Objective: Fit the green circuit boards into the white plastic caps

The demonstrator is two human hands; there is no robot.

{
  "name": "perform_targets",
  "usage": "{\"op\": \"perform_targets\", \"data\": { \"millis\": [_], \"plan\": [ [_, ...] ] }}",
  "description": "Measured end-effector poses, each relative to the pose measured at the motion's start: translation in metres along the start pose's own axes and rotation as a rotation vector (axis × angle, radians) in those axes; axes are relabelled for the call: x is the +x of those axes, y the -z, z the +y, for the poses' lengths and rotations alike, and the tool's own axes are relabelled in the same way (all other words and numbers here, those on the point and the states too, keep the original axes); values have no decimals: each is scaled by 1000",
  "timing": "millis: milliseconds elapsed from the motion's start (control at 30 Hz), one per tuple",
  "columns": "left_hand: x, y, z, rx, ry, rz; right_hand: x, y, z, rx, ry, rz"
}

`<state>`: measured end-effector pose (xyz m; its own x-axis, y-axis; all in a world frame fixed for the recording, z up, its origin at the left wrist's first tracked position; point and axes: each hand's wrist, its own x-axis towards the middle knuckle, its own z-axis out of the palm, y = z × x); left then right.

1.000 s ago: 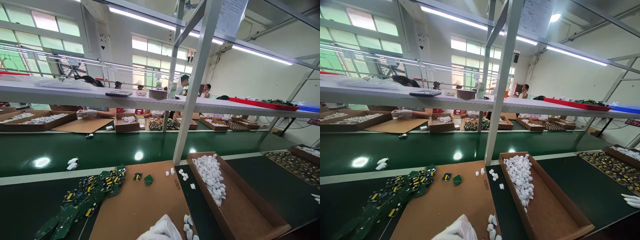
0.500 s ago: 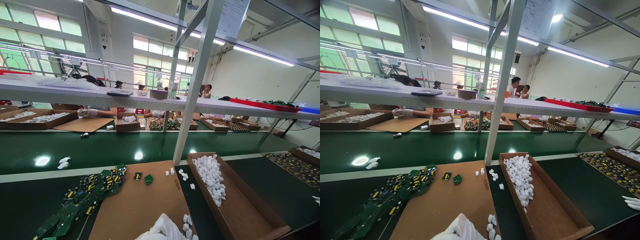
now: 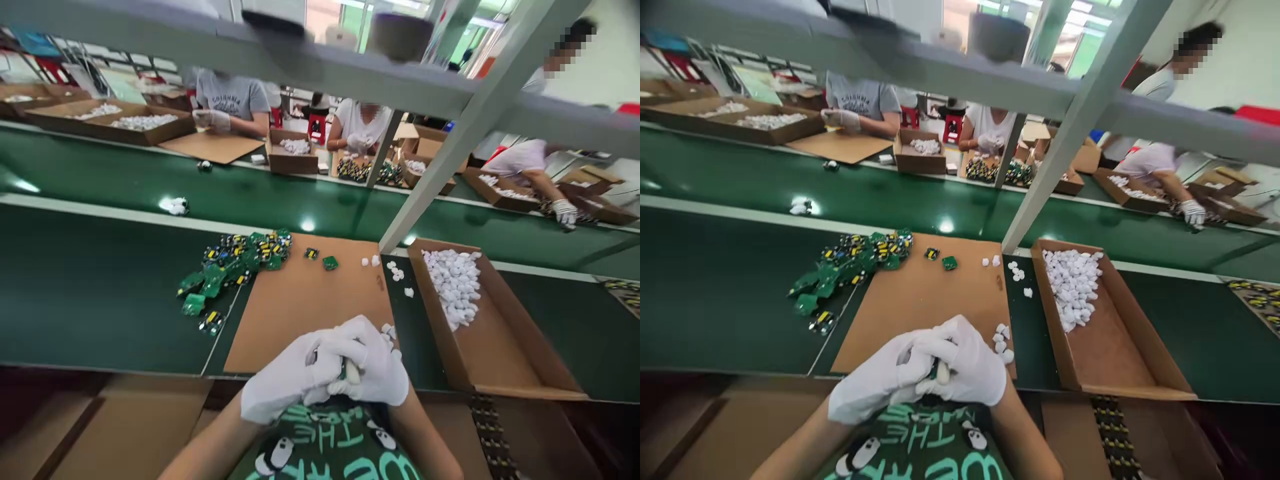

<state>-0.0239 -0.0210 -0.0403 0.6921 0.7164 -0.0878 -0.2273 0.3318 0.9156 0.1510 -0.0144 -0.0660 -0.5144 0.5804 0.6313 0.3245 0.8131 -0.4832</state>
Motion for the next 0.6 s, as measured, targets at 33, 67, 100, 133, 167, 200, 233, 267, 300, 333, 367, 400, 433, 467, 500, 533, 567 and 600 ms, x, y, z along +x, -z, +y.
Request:
{"op": "perform_targets", "data": {
  "millis": [33, 67, 100, 133, 167, 200, 233, 267, 300, 333, 367, 400, 433, 467, 500, 533, 567, 600],
  "plan": [
    [-1, 0, 4, 32, -7, -24, 1, 1, 0, 2, 26, -2],
    [-2, 1, 8, 80, -9, -46, 1, 2, -1, 6, 38, 2],
    [-3, 1, 11, 117, 0, -60, 0, 2, -2, 8, 38, 20],
    [-4, 1, 14, 146, 8, -73, 0, 2, -4, 9, 22, 35],
    [-5, 1, 15, 155, 12, -83, 0, 2, -6, 9, -3, 42],
    [-6, 1, 15, 144, 18, -93, 0, 2, -8, 8, -22, 41],
    [-6, 1, 15, 116, 22, -95, 1, 2, -10, 9, -28, 43],
    [-7, 0, 13, 78, 25, -83, 2, 2, -11, 13, -24, 48],
    [-7, -1, 12, 38, 26, -58, 3, 2, -11, 20, -11, 53],
    [-7, -1, 10, 10, 25, -29, 4, 2, -11, 28, 0, 53],
    [-6, -1, 8, -2, 23, 1, 4, 2, -11, 38, 4, 52],
    [-6, -1, 7, 0, 21, 27, 5, 2, -10, 45, -2, 52],
    [-6, -1, 6, 7, 20, 50, 5, 2, -9, 49, -13, 37],
    [-6, -1, 5, 22, 23, 62, 5, 2, -9, 47, -28, 7],
    [-7, 0, 5, 46, 24, 68, 4, 2, -9, 44, -54, -33],
    [-7, 0, 5, 55, 28, 87, 4, 3, -10, 45, -93, -79],
    [-8, -1, 6, 57, 28, 108, 4, 3, -11, 49, -136, -127],
    [-8, -1, 8, 68, 14, 119, 4, 4, -12, 49, -177, -172]
  ]
}}
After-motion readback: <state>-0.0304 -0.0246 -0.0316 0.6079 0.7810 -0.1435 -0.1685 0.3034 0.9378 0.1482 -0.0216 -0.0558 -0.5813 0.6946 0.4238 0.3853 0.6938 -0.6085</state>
